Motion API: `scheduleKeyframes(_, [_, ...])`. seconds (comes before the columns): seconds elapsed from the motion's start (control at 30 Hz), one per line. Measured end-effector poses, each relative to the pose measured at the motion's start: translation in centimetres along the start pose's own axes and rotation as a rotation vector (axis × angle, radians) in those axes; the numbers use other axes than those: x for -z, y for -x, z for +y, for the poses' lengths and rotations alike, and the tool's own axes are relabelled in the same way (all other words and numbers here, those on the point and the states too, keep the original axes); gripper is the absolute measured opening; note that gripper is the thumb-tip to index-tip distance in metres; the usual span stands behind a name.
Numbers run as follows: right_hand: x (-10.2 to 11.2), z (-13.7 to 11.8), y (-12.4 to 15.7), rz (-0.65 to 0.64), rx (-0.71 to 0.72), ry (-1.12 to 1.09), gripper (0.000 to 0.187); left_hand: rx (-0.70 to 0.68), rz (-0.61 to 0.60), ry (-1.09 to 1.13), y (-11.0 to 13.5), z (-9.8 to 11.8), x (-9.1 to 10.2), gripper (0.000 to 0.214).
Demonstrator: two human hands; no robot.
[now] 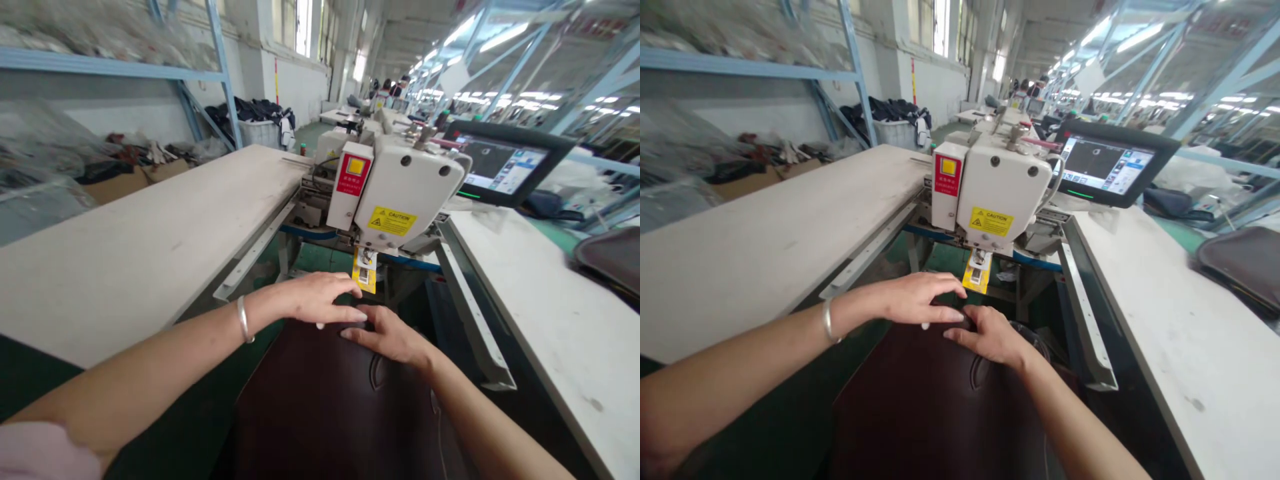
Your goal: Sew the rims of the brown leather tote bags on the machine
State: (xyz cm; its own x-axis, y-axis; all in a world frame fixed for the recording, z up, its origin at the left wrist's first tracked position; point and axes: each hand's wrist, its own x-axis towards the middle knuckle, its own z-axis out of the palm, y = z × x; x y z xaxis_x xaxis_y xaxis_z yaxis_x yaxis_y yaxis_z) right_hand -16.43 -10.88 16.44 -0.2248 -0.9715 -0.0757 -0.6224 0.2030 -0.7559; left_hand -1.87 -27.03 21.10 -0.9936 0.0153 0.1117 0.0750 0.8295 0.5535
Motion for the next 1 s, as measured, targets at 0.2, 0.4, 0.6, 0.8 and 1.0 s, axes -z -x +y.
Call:
scheduleKeyframes(0.2, [1.9, -2.7, 2.0, 0.089, 0.025, 0.375, 0.041, 0.235, -0.579, 0.190, -2.8, -4.1, 3.3, 0.051])
scheduleKeyframes(0.4, [5.1, 3.3, 2.4, 0.166, -0.066, 0.124, 0.049, 0.111, -0.262, 0.689, -3.5, -5.7, 2.3, 0.037])
scheduleKeyframes(0.6, [7.8, 4.9, -0.4, 0.165, -0.271, -0.259, 0.052, 0.289, -0.040, 0.763, -7.4, -9.2, -0.2, 0.041])
scheduleKeyframes(0.8, [10.7, 6.3, -3.8, 0.166, -0.315, -0.383, 0.049, 0.263, 0.130, 0.933, -7.7, -9.9, -1.4, 0.045])
scheduleKeyframes(1.0, [11.1, 7.7, -5.0, 0.114, -0.360, -0.506, 0.051, 0.326, 0.134, 1.020, -6.3, -9.2, -2.9, 0.063])
